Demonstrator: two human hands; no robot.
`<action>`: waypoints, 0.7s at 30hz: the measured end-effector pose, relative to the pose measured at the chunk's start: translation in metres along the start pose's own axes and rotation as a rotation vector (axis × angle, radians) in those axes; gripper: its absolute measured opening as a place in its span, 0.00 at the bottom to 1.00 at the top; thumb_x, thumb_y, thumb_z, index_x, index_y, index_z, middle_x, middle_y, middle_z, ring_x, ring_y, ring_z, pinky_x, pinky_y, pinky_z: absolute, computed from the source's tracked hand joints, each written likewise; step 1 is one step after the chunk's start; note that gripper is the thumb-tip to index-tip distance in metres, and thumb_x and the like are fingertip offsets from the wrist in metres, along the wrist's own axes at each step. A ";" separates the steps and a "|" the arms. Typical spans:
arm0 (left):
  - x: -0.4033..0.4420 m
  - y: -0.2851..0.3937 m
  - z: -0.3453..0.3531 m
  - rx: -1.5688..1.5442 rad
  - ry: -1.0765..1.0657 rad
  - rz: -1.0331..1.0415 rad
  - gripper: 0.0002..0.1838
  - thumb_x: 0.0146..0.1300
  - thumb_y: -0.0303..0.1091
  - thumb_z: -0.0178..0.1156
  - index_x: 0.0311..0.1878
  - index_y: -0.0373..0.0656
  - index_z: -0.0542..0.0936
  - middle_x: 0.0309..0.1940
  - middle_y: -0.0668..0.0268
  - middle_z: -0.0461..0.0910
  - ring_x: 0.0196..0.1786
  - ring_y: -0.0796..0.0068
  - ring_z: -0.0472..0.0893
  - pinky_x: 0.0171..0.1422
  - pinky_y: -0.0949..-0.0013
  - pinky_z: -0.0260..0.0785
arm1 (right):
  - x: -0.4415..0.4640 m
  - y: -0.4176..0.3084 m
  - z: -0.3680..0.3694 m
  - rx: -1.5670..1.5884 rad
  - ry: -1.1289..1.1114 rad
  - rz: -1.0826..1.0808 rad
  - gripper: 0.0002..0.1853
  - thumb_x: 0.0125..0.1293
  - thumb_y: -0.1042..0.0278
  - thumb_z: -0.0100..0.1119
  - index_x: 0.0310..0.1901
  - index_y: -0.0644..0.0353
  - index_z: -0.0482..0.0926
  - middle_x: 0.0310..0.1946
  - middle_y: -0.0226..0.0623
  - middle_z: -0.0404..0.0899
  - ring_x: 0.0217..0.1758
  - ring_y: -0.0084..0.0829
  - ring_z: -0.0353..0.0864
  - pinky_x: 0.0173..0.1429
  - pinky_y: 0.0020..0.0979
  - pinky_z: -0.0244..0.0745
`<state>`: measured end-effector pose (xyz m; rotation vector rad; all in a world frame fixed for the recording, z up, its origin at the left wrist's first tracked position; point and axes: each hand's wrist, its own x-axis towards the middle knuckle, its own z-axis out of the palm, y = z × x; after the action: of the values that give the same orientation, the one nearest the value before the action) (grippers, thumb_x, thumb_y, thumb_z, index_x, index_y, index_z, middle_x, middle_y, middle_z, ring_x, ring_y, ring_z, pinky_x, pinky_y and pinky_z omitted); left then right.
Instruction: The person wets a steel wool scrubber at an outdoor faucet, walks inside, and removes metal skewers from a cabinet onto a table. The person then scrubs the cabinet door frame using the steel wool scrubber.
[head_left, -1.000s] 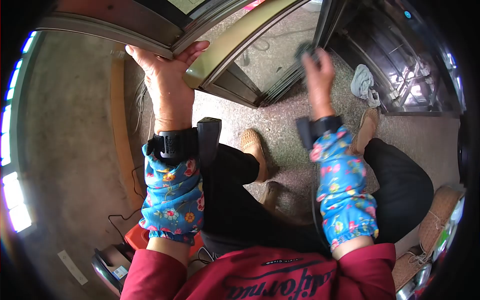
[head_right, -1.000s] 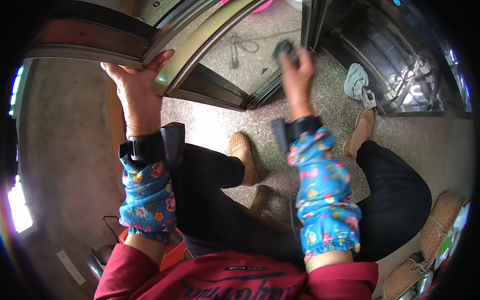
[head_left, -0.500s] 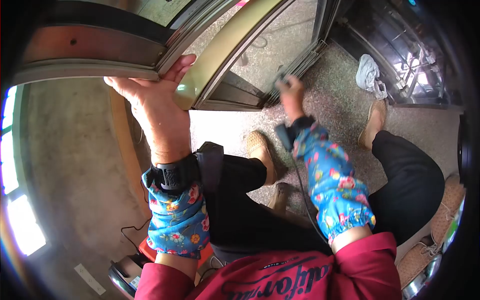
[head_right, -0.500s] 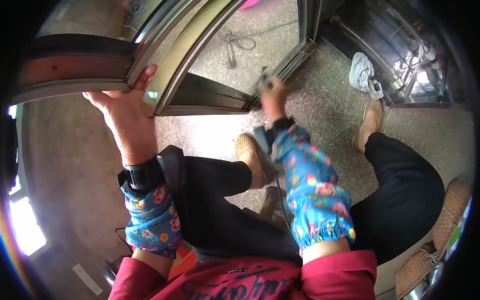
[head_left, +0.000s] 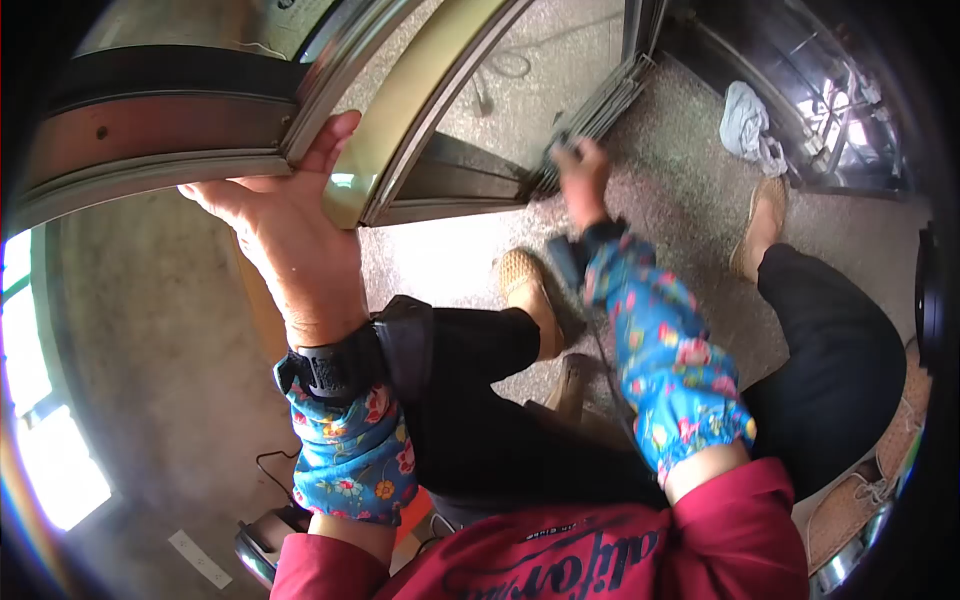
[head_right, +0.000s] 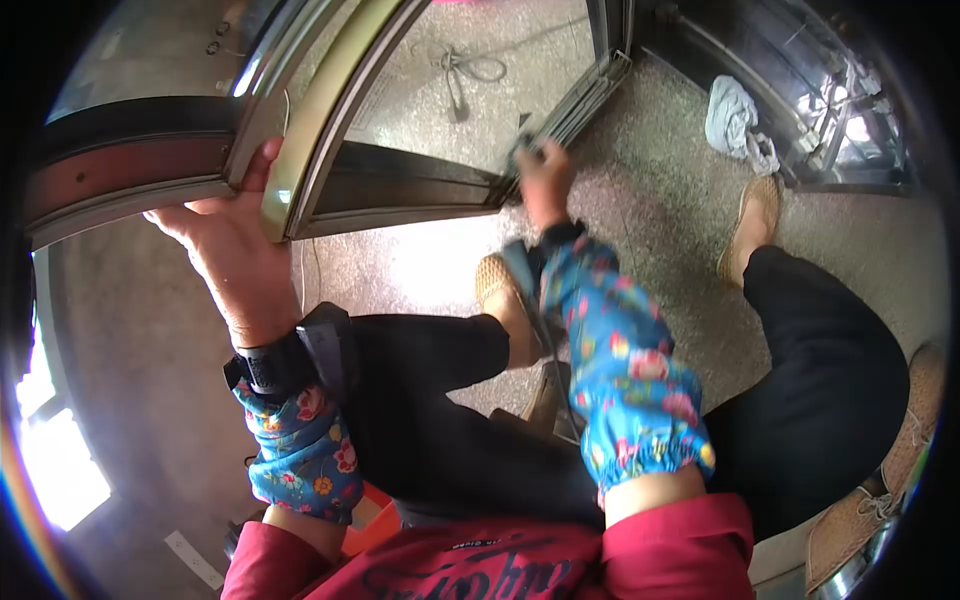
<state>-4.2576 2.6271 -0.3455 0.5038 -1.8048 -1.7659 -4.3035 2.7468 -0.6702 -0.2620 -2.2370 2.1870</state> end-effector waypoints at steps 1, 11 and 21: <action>-0.003 0.002 0.003 0.009 0.006 -0.016 0.37 0.66 0.70 0.31 0.69 0.54 0.57 0.63 0.60 0.66 0.48 0.54 0.76 0.60 0.55 0.67 | 0.019 0.001 -0.001 -0.155 0.127 0.034 0.17 0.54 0.65 0.63 0.41 0.70 0.80 0.31 0.44 0.83 0.30 0.30 0.80 0.38 0.33 0.75; 0.001 0.001 -0.002 0.002 -0.015 -0.051 0.37 0.66 0.71 0.33 0.67 0.54 0.60 0.59 0.60 0.70 0.51 0.54 0.74 0.60 0.55 0.67 | 0.028 0.004 -0.003 -0.117 0.065 0.116 0.18 0.52 0.61 0.63 0.37 0.70 0.81 0.24 0.38 0.81 0.25 0.29 0.77 0.33 0.34 0.73; -0.001 0.006 0.006 0.009 0.022 -0.027 0.37 0.66 0.70 0.34 0.66 0.51 0.61 0.57 0.59 0.70 0.49 0.54 0.75 0.61 0.56 0.67 | 0.021 0.008 -0.002 0.000 -0.077 0.186 0.07 0.57 0.69 0.62 0.32 0.65 0.81 0.22 0.26 0.76 0.23 0.17 0.70 0.29 0.25 0.66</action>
<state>-4.2603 2.6330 -0.3396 0.5511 -1.7993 -1.7645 -4.3233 2.7517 -0.6809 -0.4078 -2.3406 2.3247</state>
